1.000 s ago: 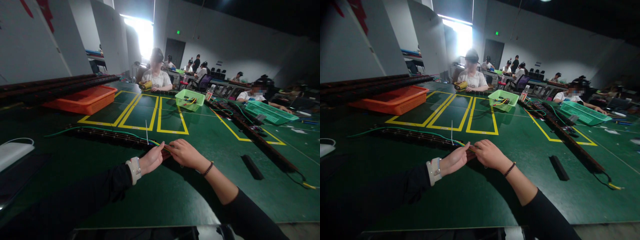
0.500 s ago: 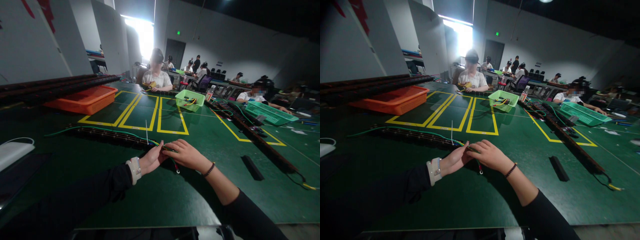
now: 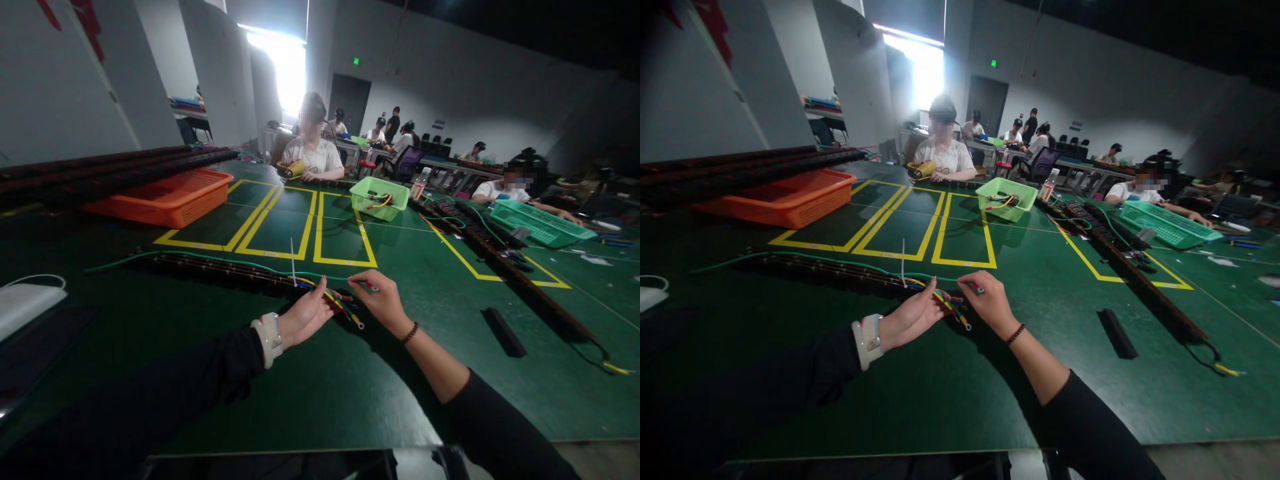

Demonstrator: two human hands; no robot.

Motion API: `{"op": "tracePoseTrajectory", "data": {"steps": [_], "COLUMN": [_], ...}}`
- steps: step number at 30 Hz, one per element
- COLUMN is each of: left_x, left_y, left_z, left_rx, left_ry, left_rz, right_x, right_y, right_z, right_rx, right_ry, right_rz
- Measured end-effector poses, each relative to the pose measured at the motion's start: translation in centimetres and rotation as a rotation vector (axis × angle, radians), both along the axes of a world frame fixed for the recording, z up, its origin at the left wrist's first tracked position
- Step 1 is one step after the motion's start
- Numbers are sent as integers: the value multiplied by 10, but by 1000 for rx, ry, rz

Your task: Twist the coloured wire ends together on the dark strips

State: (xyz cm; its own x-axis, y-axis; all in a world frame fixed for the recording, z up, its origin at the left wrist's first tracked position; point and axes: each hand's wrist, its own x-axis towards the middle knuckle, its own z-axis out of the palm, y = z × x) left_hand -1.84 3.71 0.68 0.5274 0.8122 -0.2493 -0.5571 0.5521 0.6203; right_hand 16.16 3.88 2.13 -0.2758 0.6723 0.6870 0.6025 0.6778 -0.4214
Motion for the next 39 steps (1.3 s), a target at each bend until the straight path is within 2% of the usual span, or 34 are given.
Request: {"op": "tracePoseTrajectory", "data": {"steps": [3, 6, 10, 13, 18, 22, 25, 28, 32, 39], "left_x": [1, 0, -1, -1, -2, -2, -2, -1, 1, 3], "left_y": [-1, 0, 1, 1, 2, 2, 0, 0, 1, 0], "left_z": [0, -2, -4, -4, -4, -4, 0, 1, -3, -3], "left_rx": [-2, 12, 25, 18, 2, -1, -45, -56, -19, 22], "left_ry": [35, 36, 35, 53, 27, -18, -9, -12, -53, -74], "left_rz": [29, 23, 8, 13, -4, -25, -65, -65, -29, 8], "right_x": [7, 12, 10, 7, 7, 11, 12, 6, -4, 0], "right_y": [13, 23, 28, 27, 22, 9, -2, -9, -11, -8], "right_z": [-11, -20, -23, -21, -16, -2, 9, 15, 15, 13], "right_rx": [-5, 0, -13, -18, 45, 178, 298, 287, 151, 77], "right_ry": [-33, -256, -593, -716, -635, -534, -640, -806, -895, -757], "right_rz": [-80, -106, -184, -171, -104, 78, 234, 305, 276, 164]}}
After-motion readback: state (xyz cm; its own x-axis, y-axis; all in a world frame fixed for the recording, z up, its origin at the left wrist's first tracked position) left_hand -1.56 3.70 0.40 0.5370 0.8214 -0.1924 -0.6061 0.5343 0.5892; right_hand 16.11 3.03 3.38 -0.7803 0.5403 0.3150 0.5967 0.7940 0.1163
